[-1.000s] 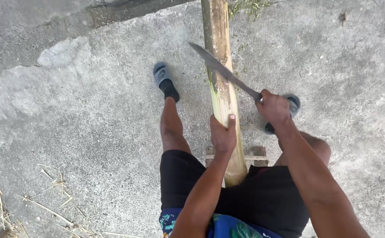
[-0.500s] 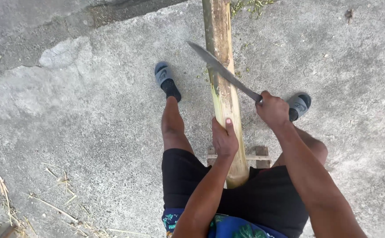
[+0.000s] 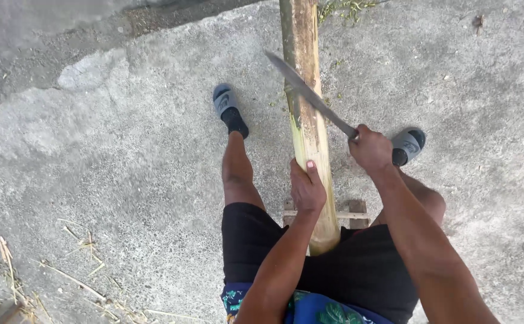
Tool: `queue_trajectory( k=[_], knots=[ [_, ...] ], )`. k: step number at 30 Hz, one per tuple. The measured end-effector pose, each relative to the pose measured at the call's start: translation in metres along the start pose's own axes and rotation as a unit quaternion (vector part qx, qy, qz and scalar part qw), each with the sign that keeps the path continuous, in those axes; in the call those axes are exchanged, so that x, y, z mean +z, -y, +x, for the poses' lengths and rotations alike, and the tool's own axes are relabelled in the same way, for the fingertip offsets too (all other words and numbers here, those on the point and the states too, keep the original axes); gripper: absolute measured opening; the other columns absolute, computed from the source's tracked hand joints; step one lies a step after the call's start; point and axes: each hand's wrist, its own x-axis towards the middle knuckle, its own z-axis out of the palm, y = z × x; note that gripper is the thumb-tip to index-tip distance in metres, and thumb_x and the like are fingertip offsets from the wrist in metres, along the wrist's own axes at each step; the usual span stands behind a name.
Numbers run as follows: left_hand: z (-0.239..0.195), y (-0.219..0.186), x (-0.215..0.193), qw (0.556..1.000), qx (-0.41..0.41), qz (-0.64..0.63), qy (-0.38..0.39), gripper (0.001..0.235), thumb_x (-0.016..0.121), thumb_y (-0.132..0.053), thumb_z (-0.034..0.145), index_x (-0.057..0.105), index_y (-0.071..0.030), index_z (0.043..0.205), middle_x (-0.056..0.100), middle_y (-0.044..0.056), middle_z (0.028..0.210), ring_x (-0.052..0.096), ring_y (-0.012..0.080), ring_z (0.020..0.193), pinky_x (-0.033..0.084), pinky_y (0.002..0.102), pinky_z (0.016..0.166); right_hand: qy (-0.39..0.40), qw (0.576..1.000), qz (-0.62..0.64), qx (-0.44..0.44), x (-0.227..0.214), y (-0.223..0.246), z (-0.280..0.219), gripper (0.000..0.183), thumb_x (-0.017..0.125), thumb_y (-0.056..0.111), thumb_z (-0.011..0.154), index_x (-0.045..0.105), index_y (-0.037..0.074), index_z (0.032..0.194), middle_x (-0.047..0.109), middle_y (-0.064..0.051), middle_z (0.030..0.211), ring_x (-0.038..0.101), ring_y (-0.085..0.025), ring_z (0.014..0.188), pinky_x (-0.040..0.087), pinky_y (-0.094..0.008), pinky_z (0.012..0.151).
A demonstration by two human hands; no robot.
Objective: Stripping outer layer of bamboo using a machete.
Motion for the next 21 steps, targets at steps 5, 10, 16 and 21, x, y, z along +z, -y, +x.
queue_trajectory(
  k=[5,10,16,21],
  knots=[
    [0.007,0.005,0.008,0.999,-0.032,-0.015,0.035,0.072,0.024,-0.063,0.103,0.046,-0.002,0.135,0.061,0.025,0.117,0.063,0.0436,0.106,0.046,0.056,0.091,0.051,0.998,-0.019,0.020,-0.010,0.006,0.001,0.018,0.062,0.028,0.098,0.069,0.011,0.094,0.072,-0.012,0.068,0.073,-0.026,0.057,0.059,-0.047,0.057],
    [0.009,-0.001,0.004,1.000,-0.017,-0.012,0.013,0.074,0.025,-0.064,0.103,0.045,-0.002,0.138,0.060,0.026,0.121,0.061,0.0446,0.108,0.046,0.056,0.092,0.013,0.990,0.085,0.112,-0.003,0.003,0.013,0.022,0.064,0.029,0.097,0.069,0.007,0.100,0.072,-0.018,0.073,0.073,-0.034,0.067,0.060,-0.050,0.064],
    [0.009,-0.004,0.005,0.998,-0.049,-0.004,0.024,0.074,0.026,-0.063,0.102,0.040,-0.003,0.144,0.059,0.026,0.124,0.061,0.0441,0.111,0.046,0.056,0.094,0.025,0.991,0.091,0.096,0.004,-0.012,0.027,0.023,0.068,0.027,0.089,0.071,0.008,0.101,0.073,-0.019,0.077,0.072,-0.040,0.073,0.058,-0.053,0.070],
    [0.005,0.013,0.011,0.999,-0.033,0.011,0.026,0.072,0.027,-0.061,0.105,0.039,-0.002,0.144,0.058,0.027,0.125,0.060,0.0451,0.113,0.044,0.056,0.096,0.033,0.993,0.081,0.075,0.007,-0.009,0.004,0.024,0.066,0.031,0.093,0.069,0.008,0.101,0.073,-0.018,0.080,0.074,-0.037,0.076,0.059,-0.051,0.073]
  ],
)
